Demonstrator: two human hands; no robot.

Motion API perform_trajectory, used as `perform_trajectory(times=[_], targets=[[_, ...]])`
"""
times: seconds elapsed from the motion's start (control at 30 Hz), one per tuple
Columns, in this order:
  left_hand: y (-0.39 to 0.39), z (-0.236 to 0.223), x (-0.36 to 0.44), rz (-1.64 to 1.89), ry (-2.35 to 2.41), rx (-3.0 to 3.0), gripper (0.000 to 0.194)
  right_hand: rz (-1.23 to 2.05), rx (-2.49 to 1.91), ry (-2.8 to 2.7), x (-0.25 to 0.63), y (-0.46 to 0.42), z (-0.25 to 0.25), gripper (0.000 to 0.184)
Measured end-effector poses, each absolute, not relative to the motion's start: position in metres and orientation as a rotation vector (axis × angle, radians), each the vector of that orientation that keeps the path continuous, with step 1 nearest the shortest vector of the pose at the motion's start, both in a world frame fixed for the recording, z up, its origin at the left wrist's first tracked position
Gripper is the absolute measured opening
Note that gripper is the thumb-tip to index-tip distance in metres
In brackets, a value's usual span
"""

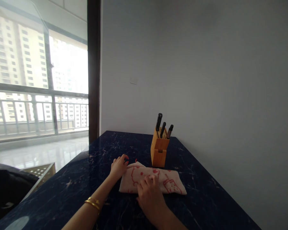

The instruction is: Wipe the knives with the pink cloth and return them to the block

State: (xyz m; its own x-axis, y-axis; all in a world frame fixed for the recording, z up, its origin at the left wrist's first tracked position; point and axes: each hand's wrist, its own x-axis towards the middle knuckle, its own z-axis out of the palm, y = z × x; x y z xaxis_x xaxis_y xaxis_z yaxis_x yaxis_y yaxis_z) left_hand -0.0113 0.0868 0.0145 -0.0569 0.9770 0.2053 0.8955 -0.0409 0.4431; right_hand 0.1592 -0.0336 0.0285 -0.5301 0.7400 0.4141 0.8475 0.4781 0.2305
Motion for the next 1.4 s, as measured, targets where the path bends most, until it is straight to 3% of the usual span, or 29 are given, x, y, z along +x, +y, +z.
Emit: perform_trajectory(times=[0.27,0.63,0.83,1.4], targets=[[0.077,0.014,-0.029,0.7,1.928,2.166,0.029,-0.766,-1.249,-2.527,0.132,-0.007,0.016,0.021],[0.085,0.004,-0.033,0.758,1.853,2.131,0.038,-0.372,-1.479,-2.244,0.152,0.008,0.071,0.009],[0.089,0.003,-0.023,0.812,1.746,2.122,0.047,-0.331,-1.462,-2.109,0.17,0.022,0.094,0.013],[0.095,0.01,0.002,1.074,1.197,1.714,0.023,-0.36,-1.637,-1.948,0.2,0.031,0.134,0.016]])
